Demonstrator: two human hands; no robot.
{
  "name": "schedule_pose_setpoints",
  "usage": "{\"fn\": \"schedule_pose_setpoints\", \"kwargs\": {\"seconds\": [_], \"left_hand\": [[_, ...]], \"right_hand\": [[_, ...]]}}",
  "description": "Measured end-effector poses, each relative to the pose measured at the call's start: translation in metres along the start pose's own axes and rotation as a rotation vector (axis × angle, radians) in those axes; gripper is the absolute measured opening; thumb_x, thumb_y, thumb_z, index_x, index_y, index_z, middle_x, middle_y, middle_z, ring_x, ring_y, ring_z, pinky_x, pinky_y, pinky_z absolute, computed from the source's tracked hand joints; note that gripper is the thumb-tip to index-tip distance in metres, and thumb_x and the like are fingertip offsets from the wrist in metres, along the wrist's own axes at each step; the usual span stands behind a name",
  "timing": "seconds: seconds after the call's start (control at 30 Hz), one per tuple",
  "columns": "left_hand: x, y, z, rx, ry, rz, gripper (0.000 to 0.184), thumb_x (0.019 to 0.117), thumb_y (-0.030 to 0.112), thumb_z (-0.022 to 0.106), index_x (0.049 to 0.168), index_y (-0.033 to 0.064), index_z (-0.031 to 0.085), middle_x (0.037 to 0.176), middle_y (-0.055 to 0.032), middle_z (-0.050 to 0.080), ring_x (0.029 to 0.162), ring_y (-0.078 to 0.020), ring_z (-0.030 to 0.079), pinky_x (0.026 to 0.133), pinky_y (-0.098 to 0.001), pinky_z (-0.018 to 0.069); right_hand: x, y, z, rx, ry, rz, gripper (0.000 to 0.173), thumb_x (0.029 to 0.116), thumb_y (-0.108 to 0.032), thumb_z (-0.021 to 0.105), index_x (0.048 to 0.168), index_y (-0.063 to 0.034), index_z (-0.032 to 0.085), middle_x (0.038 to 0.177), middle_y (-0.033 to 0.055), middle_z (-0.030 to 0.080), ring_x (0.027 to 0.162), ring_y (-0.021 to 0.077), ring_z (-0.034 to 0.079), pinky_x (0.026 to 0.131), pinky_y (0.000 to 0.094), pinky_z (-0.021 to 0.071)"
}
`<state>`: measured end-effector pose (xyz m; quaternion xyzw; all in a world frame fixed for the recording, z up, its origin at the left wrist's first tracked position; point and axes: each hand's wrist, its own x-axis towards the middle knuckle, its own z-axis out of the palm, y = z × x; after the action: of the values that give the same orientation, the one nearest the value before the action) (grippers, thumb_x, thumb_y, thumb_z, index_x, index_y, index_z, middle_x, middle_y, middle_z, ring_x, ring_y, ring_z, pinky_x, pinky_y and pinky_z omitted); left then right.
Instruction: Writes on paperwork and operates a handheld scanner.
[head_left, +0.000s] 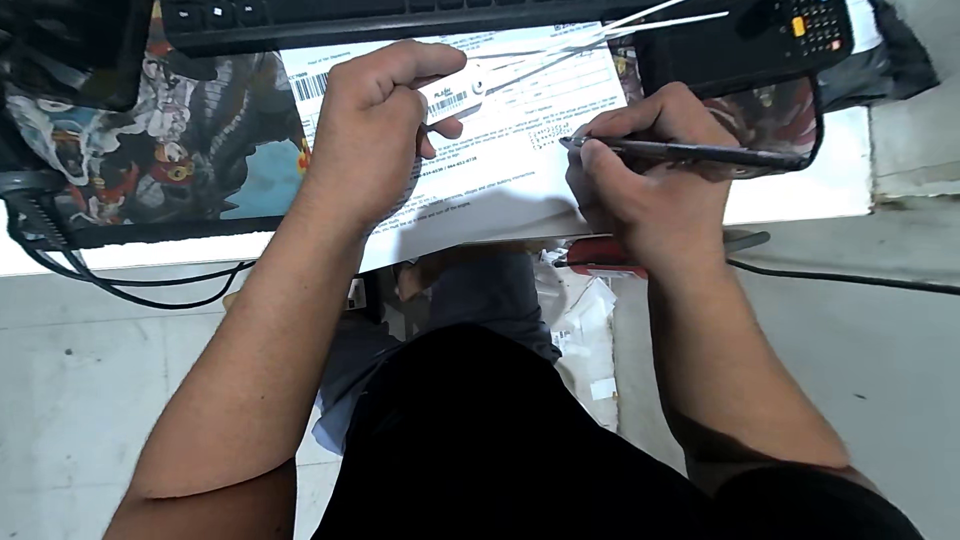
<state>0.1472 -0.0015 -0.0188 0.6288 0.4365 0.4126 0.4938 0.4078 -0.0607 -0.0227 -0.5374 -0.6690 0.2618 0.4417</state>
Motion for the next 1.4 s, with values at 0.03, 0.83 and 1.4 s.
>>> {"fn": "schedule_pose_setpoints", "kwargs": {"seconds": [0.03,0.83,1.4], "left_hand": [[0.0001,0.0001,0.0003,-0.004,0.001,0.002,0.038,0.1025,-0.001,0.039,0.126,0.0030,0.068,0.110,-0.0065,0.075,0.082,-0.0129,0.072,0.069,-0.0261,0.0604],[-0.0007,0.0018,-0.0001,0.011,0.005,-0.001,0.038,0.1026,-0.001,0.039,0.127,0.0034,0.068,0.108,-0.0060,0.075,0.082,-0.0124,0.071,0.070,-0.0258,0.0606],[-0.0005,0.0016,0.0002,0.010,0.004,0.010,0.038,0.1019,-0.001,0.039,0.126,0.0030,0.068,0.109,-0.0059,0.074,0.081,-0.0120,0.071,0.069,-0.0257,0.0602]], "right_hand": [[0.0000,0.0002,-0.0001,0.007,-0.003,-0.001,0.008,0.0918,-0.006,0.067,0.099,-0.0054,0.064,0.098,0.0038,0.072,0.081,0.0049,0.067,0.068,0.0201,0.0556],[-0.0017,0.0001,0.0027,-0.079,0.007,0.003,0.009,0.0915,-0.009,0.067,0.099,-0.0059,0.064,0.100,0.0051,0.072,0.083,0.0059,0.067,0.069,0.0209,0.0550],[-0.0032,-0.0008,0.0027,-0.102,0.047,0.000,0.008,0.0912,-0.008,0.067,0.098,-0.0054,0.064,0.099,0.0055,0.072,0.083,0.0064,0.067,0.069,0.0212,0.0548]]}}
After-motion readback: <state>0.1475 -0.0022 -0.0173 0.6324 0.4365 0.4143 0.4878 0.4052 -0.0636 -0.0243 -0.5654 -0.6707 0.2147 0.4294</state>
